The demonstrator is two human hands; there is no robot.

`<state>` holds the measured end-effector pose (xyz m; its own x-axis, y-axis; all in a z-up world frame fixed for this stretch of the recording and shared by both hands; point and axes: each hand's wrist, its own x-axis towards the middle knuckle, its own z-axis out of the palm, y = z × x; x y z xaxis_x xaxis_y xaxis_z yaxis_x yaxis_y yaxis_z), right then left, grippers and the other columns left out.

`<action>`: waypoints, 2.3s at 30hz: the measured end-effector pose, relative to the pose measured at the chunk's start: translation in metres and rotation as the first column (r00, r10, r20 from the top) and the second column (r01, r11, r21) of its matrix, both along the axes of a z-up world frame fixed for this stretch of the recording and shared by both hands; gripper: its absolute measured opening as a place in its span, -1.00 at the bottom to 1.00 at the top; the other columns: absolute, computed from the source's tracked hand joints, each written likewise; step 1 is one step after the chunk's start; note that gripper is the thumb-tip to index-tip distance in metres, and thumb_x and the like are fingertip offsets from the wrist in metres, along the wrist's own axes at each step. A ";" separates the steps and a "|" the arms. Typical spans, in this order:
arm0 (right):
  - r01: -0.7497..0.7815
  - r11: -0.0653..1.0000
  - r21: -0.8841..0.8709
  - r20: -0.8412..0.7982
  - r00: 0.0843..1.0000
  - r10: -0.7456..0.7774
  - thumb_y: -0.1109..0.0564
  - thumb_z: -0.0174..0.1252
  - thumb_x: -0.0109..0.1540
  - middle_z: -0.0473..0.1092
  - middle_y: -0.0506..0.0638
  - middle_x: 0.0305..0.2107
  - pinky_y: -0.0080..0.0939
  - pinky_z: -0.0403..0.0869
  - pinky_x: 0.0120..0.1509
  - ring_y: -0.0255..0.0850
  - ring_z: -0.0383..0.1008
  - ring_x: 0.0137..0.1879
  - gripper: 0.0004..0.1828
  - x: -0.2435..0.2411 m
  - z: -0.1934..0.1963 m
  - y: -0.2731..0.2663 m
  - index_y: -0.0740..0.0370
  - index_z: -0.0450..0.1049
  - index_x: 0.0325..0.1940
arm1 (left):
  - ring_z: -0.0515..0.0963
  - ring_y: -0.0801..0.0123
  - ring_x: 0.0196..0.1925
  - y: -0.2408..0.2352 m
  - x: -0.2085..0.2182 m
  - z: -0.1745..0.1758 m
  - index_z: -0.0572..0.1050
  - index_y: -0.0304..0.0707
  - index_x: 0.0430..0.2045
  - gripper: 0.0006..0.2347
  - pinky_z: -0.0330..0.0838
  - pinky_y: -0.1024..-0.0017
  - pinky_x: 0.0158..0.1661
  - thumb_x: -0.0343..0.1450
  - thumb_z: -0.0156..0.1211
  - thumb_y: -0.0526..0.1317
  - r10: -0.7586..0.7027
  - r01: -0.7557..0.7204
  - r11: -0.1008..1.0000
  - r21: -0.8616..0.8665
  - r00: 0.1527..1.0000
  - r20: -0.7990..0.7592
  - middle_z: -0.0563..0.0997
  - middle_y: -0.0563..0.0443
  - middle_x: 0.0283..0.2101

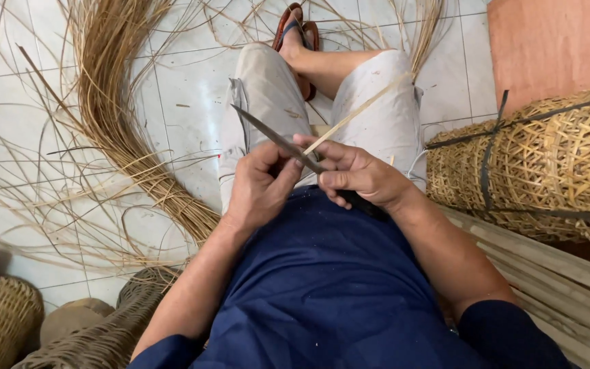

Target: The person sits on the floor and uses a knife to split and shave thin bamboo strips. They repeatedly hold the strip, split it lengthwise, and shave it to a finer width, discarding offcuts onto the floor.

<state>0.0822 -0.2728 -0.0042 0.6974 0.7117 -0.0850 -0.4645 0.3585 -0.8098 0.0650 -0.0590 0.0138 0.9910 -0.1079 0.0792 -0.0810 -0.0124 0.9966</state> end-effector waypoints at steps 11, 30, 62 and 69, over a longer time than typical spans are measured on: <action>0.003 0.996 -0.088 0.057 0.998 0.002 0.36 0.09 0.31 0.41 0.10 -0.60 -0.41 0.42 -0.64 -0.27 0.42 -0.60 -0.35 -0.002 0.027 0.012 0.31 0.22 0.52 | 0.38 0.54 -0.62 0.002 -0.012 -0.006 0.62 -0.26 -0.48 -0.92 0.31 0.58 -0.58 0.43 0.24 -0.35 0.015 -0.016 1.000 -0.010 0.996 -0.091 0.42 0.08 -0.72; 0.035 0.999 0.018 -0.007 0.999 -0.035 0.34 0.13 0.28 0.39 0.05 -0.64 -0.41 0.43 -0.64 -0.28 0.41 -0.63 -0.36 -0.011 0.013 0.011 0.40 0.23 0.47 | 0.32 0.58 -0.62 -0.006 -0.019 -0.023 0.58 -0.34 -0.49 -0.90 0.20 0.63 -0.59 0.44 0.26 -0.35 -0.003 -0.024 0.981 -0.192 0.991 -0.137 0.38 0.10 -0.73; 0.039 0.998 0.049 -0.037 0.999 -0.037 0.38 0.11 0.28 0.44 0.20 -0.59 -0.20 0.53 -0.52 -0.11 0.47 -0.57 -0.35 0.023 -0.018 -0.052 0.35 0.24 0.49 | 0.40 0.59 -0.57 0.034 -0.040 -0.028 0.61 -0.44 -0.38 -0.94 0.29 0.63 -0.55 0.41 0.31 -0.37 -0.176 0.127 0.974 -0.189 0.946 -0.272 0.47 0.08 -0.65; 0.304 0.952 -0.033 0.013 0.953 -0.304 -0.11 0.04 0.40 0.36 -0.09 -0.59 -0.33 0.50 -0.58 -0.33 0.40 -0.59 -0.45 0.064 -0.017 -0.123 0.06 0.29 0.46 | 0.44 0.45 -0.59 0.070 -0.045 -0.018 0.64 -0.37 -0.40 -0.90 0.28 0.49 -0.54 0.40 0.30 -0.29 0.090 -0.042 0.980 0.192 0.965 -0.247 0.48 -0.01 -0.69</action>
<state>0.1465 -0.3960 -0.0212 0.8809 0.4626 -0.0996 -0.3319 0.4539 -0.8270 0.0204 0.0107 -0.0044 0.9813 -0.0308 -0.1899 0.1805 -0.1938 0.9643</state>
